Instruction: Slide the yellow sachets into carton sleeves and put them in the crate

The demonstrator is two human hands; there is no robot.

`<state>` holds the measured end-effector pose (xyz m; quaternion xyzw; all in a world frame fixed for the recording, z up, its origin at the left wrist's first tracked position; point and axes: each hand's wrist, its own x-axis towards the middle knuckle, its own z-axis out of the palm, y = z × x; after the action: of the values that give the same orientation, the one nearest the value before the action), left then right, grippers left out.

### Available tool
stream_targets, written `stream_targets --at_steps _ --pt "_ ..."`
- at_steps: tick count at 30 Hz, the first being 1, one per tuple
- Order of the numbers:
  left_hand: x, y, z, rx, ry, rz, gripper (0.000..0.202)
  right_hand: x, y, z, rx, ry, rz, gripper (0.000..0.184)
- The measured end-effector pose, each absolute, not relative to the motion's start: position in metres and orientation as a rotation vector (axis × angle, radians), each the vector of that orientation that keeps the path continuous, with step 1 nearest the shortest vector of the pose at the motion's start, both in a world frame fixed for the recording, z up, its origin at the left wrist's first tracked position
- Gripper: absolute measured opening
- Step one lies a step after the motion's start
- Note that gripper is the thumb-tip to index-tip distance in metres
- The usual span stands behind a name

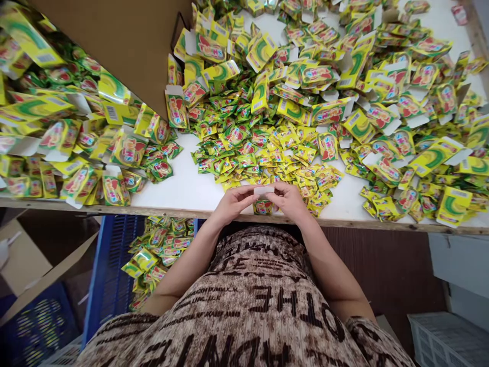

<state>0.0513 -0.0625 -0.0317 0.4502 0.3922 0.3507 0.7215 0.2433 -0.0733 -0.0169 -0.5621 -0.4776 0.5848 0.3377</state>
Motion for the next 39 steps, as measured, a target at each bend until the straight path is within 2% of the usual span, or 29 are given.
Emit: stream_targets --at_steps 5,9,13,16,22,28,33,37,39 --pt "0.053 -0.054 -0.040 0.911 1.014 0.891 0.032 0.242 -0.070 -0.016 -1.358 -1.238 1.494 0.030" --pt "0.058 -0.056 -0.047 1.117 1.080 0.978 0.023 0.244 -0.072 -0.024 -1.397 -1.097 1.480 0.028" --pt "0.064 -0.060 -0.050 1.162 1.139 1.029 0.027 0.242 -0.072 -0.025 -1.425 -1.028 1.505 0.031" --pt "0.066 -0.060 -0.049 1.264 1.128 1.032 0.029 0.241 -0.073 -0.023 -1.437 -1.057 1.412 0.028" --pt "0.059 -0.056 -0.048 1.558 1.015 1.145 0.016 0.243 -0.080 -0.028 -1.398 -1.298 1.138 0.016" --pt "0.053 -0.066 -0.056 1.505 0.929 1.031 0.025 0.245 -0.095 -0.031 -1.388 -1.582 0.819 0.014" --pt "0.057 -0.074 -0.062 1.477 0.950 0.976 0.025 0.263 -0.063 -0.017 -1.261 -1.828 0.967 0.014" --pt "0.064 -0.074 -0.050 1.542 0.948 0.886 0.036 0.275 0.010 -0.020 -1.567 -1.950 0.685 0.018" --pt "0.050 -0.077 -0.040 1.491 1.003 0.925 0.035 0.276 0.045 -0.029 -1.735 -2.121 0.671 0.020"
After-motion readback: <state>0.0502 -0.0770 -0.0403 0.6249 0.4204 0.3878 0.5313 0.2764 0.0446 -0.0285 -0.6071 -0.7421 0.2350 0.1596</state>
